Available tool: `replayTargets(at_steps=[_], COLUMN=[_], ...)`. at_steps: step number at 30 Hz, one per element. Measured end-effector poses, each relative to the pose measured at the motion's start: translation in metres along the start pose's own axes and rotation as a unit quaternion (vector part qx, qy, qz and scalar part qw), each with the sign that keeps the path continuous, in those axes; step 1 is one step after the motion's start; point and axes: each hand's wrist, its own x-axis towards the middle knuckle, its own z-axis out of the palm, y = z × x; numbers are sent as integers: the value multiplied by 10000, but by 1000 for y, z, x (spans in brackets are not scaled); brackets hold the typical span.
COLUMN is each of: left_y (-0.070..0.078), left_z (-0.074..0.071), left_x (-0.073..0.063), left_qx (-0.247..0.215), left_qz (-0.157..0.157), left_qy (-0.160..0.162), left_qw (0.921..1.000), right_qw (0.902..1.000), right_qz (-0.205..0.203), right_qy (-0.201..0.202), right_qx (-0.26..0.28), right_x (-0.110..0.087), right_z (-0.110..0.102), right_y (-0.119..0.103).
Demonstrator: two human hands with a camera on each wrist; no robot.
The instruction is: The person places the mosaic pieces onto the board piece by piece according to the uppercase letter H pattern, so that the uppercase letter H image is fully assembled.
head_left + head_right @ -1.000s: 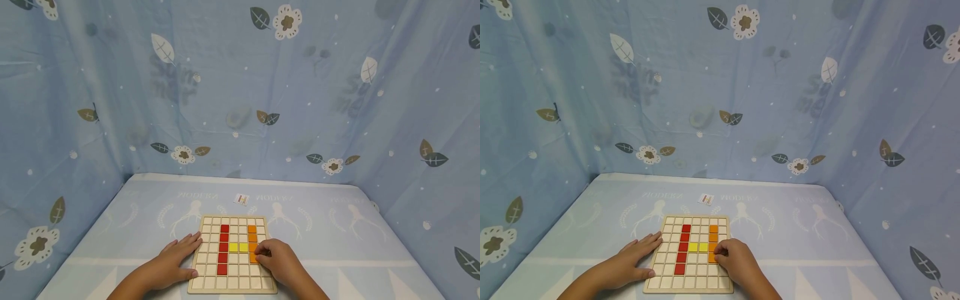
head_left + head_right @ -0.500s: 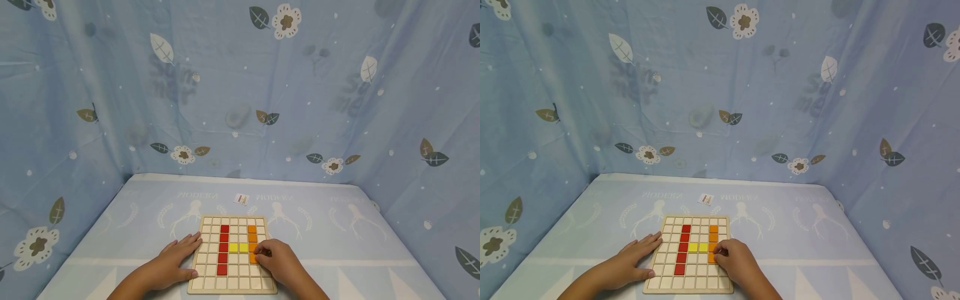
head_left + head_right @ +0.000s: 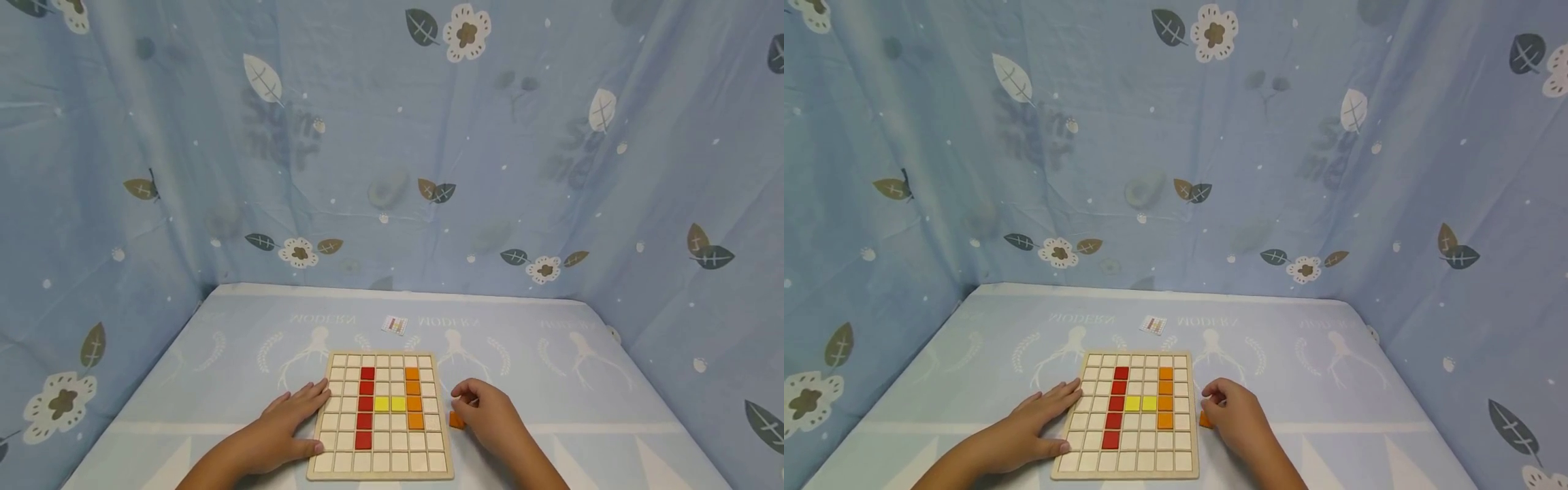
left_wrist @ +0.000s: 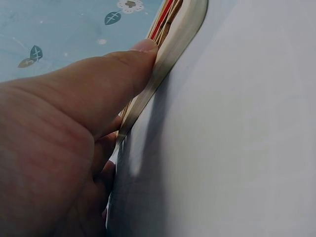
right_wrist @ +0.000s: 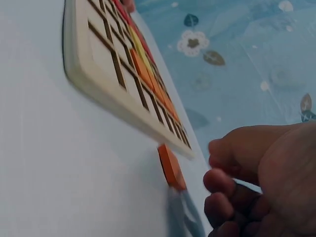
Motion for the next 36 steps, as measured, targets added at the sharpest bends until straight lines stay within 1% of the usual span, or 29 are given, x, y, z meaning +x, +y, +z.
replayTargets(at_steps=[3,5,10,15,21,24,29,32,36], left_y=[1,2,4,4,2,2,2,2,2], left_z=[-1,-1,-2,-3,-1,-1,-1,0,0], left_x=[-1,-1,-1,-1,-1,-2,-3,-2,-2], left_qx=[-12,-14,-40,-66,-45,-29,-23,5,11], left_qz=[0,-18,-87,-60,-25,-13,-57,-77,-72], left_qy=[-14,-9,27,44,3,-4,9,18,21], left_qw=[10000,10000,10000,10000,10000,10000,10000,10000,10000], right_qw=[9984,9971,9962,9949,9947,9956,9972,9979,9991], right_qz=[180,150,-162,-319,-380,-384,-415,-388,-220], right_qy=[-80,-180,-304,-231,-243,-256,-168,-111,-84], right_qx=[-528,-725,-805,-924,-926,-814,-600,-507,-356], right_x=[-1,-1,-3,-4,-6,-8,-10,-10,-11], right_z=[-6,-8,-11,-9,-7,-6,-5,-6,-5], right_y=[8,12,15,15,20,22,23,22,22])
